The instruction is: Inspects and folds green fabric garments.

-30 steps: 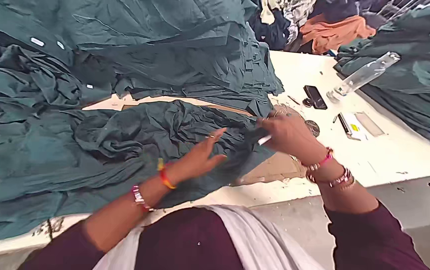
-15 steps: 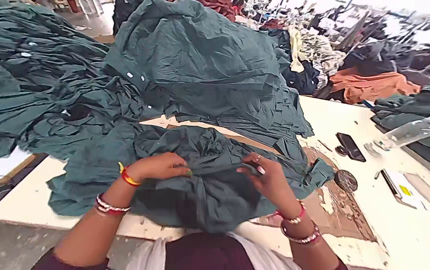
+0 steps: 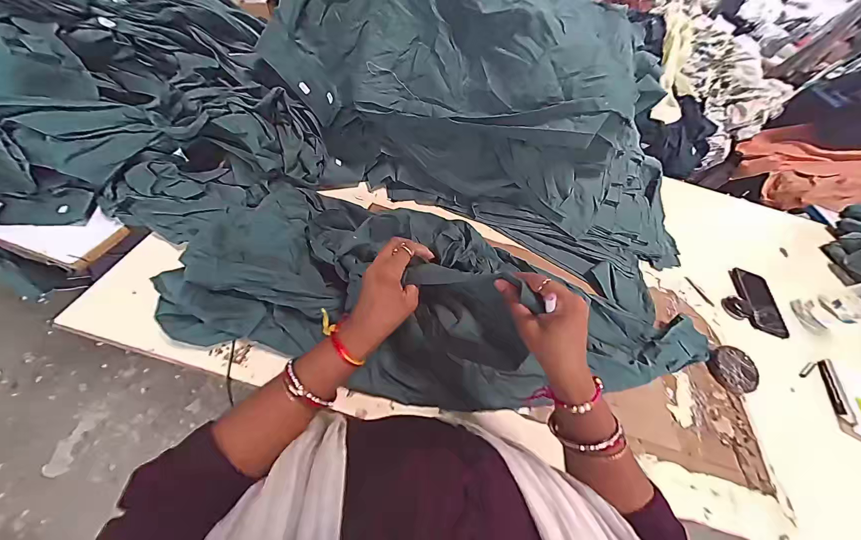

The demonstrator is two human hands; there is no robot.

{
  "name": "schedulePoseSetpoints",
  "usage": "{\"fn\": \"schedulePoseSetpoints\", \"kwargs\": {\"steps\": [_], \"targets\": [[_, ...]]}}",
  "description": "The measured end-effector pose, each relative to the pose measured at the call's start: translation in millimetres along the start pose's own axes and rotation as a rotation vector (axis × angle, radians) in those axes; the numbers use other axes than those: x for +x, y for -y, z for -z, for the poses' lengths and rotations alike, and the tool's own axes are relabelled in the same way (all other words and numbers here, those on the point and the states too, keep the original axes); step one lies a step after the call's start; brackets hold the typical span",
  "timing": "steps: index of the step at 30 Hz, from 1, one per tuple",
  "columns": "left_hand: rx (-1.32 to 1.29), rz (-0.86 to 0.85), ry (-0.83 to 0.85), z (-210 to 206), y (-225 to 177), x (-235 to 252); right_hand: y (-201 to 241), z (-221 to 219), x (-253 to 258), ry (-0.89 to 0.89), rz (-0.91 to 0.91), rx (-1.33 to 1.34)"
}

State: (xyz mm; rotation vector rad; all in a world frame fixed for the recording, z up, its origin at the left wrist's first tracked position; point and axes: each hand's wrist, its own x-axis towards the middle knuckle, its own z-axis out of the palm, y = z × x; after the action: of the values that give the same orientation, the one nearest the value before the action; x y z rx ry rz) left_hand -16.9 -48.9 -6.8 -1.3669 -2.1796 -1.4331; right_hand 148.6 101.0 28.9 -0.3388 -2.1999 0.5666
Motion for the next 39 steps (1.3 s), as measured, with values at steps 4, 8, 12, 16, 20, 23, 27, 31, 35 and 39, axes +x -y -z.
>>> {"fn": "schedulePoseSetpoints", "kwargs": {"steps": [4,8,12,16,20,23,27,31,35,39], "targets": [[0.060,-0.004,0.209,14,-9,-6,-21,12,1,-0.014,-0.031,0.082],[-0.261,-0.142,0.570,25,-26,-11,-33,13,6,-0.031,-0.063,0.045],[-0.676,-0.068,0.705,18,-45,-22,-33,1,3,-0.075,-0.044,0.047],[-0.600,0.282,0.633,15,-50,-25,-12,3,-14,-0.197,0.130,-0.002],[-0.449,0.241,0.378,11,-55,-31,12,-1,-37,-0.027,0.440,-0.088],[-0.432,0.202,0.326,9,-59,-34,11,-6,-41,-0.010,0.563,-0.129],[-0.434,0.172,0.316,11,-60,-32,13,-1,-36,-0.005,0.579,-0.092],[-0.548,0.174,0.301,14,-62,-33,15,-1,-35,0.034,0.603,-0.073],[-0.723,0.249,0.358,26,-65,-34,14,-9,-37,0.051,0.650,-0.097],[-0.562,0.185,0.227,21,-52,-36,14,-16,-35,0.226,0.588,0.031]]}}
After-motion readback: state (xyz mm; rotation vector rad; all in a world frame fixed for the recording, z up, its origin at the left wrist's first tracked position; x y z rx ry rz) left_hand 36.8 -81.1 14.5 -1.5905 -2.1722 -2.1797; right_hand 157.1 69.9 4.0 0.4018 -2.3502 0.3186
